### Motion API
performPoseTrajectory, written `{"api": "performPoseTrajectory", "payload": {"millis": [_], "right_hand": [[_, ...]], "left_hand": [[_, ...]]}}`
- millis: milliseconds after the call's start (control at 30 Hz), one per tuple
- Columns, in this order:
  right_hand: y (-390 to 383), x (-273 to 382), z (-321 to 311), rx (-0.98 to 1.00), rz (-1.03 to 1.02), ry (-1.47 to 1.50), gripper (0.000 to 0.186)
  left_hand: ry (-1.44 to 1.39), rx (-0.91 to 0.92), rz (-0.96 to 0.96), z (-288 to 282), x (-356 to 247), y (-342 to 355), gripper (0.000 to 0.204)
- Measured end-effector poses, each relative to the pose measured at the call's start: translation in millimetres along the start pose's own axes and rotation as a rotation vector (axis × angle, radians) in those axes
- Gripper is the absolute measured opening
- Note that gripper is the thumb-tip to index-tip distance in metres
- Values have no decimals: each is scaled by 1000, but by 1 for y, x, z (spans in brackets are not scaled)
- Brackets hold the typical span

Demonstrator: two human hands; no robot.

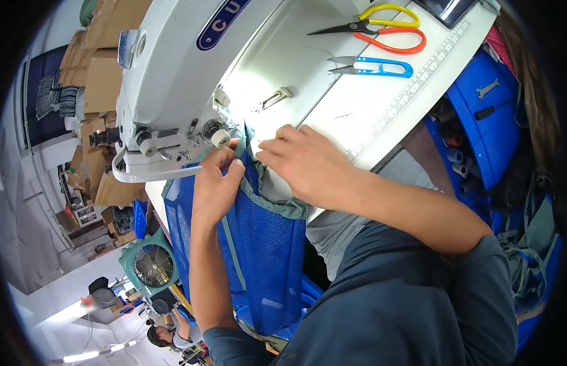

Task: Sewing a blue mesh bag using an industrial sewing machine.

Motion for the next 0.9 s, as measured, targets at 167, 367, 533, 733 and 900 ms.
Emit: {"api": "performPoseTrajectory", "payload": {"millis": [167,367,533,733,900], "right_hand": [[-4,9,8,138,-299,-320,21],[-25,16,-21,263,-404,-185,16],[-3,11,-16,82,45,103,31],[28,0,8,114,-248,-317,42],[30,2,15,169,-247,-356,44]], "left_hand": [[85,48,171,-2,6,1,22],[108,-126,412,12,51,-6,23],[213,-333,578,33,73,-4,37],[179,-350,617,32,73,0,41],[208,-376,594,35,75,-3,44]]}}
Point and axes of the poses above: each hand's wrist, its own y-axis towards the middle knuckle, its own z-axis out of the palm, x = y × z, the point moved 1 cm from there along y, towards the middle knuckle, and after that the axes turned 8 degrees about -z, right-handed, at the moved point
